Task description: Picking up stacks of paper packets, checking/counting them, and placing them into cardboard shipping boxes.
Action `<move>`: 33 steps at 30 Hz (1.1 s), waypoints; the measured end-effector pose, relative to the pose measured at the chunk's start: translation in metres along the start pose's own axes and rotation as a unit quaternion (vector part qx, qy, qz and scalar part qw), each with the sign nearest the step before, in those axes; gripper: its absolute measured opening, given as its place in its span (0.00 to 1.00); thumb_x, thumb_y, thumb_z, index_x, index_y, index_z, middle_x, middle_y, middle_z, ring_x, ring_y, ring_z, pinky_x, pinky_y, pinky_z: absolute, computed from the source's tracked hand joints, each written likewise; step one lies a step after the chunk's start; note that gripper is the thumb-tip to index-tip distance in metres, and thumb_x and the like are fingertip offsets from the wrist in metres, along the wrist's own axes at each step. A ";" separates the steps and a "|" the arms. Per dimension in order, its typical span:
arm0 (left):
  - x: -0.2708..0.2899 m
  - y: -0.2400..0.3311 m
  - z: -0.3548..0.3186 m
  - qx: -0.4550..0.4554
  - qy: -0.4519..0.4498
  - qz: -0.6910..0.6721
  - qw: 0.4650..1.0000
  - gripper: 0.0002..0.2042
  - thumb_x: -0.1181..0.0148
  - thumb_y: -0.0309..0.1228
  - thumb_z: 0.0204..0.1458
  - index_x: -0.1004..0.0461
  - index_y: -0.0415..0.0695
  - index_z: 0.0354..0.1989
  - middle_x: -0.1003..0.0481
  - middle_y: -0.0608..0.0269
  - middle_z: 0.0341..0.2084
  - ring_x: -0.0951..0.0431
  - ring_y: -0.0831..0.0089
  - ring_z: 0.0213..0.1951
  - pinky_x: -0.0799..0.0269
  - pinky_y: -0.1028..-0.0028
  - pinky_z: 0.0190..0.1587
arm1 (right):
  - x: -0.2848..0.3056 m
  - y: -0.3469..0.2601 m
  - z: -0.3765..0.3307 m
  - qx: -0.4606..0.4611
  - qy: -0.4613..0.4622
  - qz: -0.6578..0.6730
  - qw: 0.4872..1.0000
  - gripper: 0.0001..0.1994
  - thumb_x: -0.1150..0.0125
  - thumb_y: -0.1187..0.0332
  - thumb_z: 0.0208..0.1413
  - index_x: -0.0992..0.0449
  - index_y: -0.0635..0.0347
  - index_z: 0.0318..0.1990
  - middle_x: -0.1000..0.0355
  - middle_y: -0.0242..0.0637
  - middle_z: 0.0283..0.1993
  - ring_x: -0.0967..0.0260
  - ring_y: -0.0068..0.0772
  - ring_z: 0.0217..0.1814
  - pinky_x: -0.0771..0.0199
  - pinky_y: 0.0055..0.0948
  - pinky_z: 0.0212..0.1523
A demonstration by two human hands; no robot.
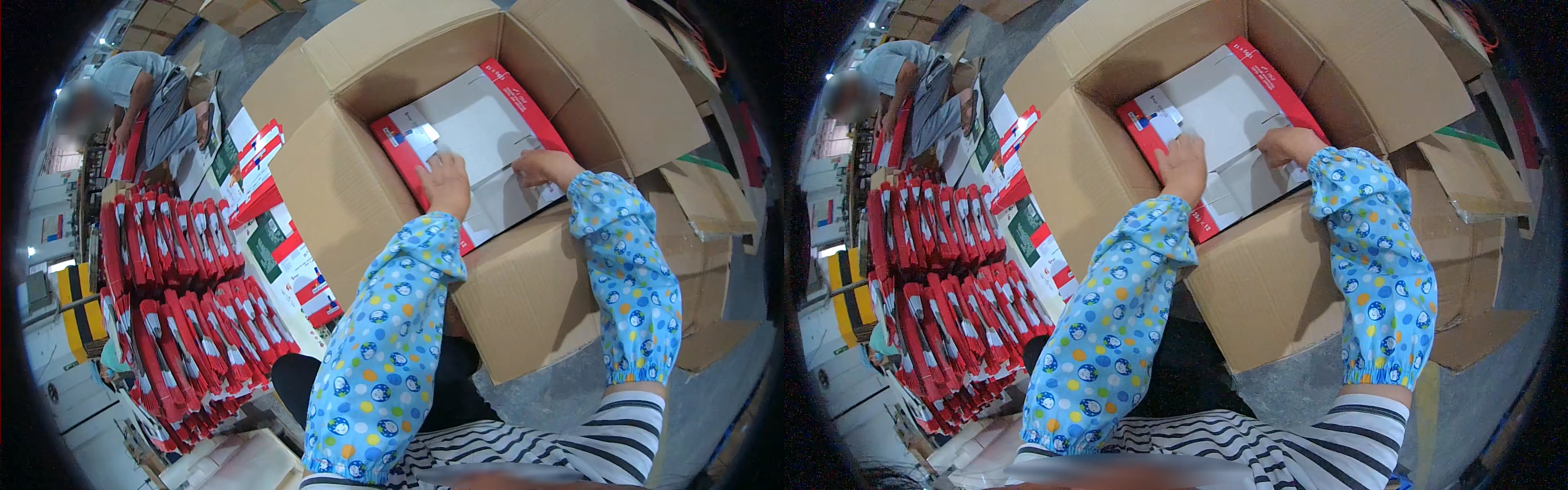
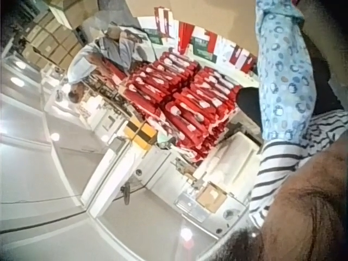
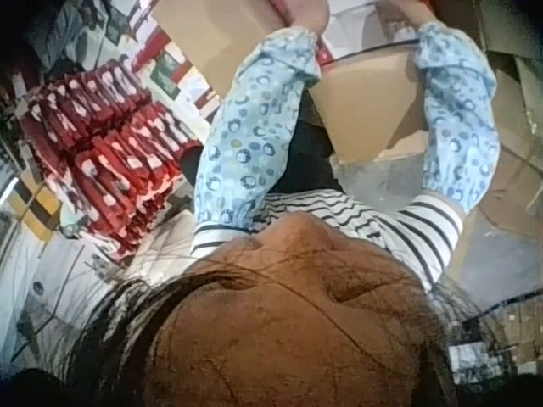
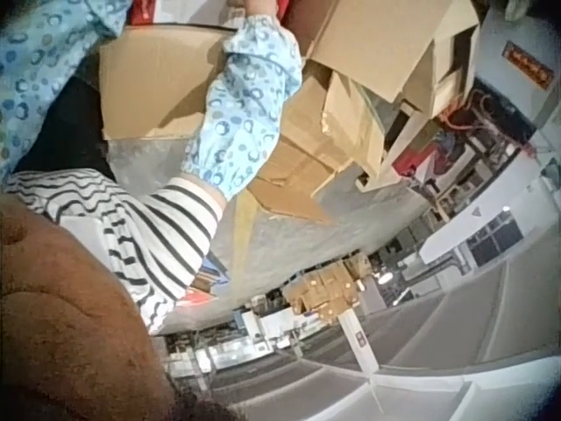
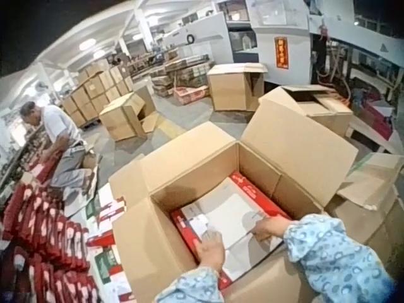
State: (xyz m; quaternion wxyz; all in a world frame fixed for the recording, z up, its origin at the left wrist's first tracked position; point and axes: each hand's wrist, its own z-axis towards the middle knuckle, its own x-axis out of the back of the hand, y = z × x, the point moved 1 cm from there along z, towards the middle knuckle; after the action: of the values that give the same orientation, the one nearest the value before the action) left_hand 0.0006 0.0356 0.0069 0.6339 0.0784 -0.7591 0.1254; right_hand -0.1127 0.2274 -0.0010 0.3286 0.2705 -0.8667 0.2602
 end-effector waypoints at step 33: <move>-0.060 -0.482 -0.381 0.339 -0.059 -0.415 0.842 0.30 0.34 0.40 0.46 0.32 0.32 0.54 0.25 0.44 0.45 0.24 0.55 0.49 0.30 0.65 0.51 | -0.120 -0.403 -0.054 0.171 0.119 0.509 0.835 0.16 0.44 0.64 0.59 0.27 0.65 0.51 0.25 0.38 0.46 0.30 0.31 0.48 0.31 0.29 0.50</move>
State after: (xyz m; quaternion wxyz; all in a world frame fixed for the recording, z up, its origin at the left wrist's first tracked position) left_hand 0.5045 -0.3171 0.0543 0.5149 0.6033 -0.6015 0.0956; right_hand 0.2450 0.0074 0.0583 0.1986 -0.1897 -0.7781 0.5649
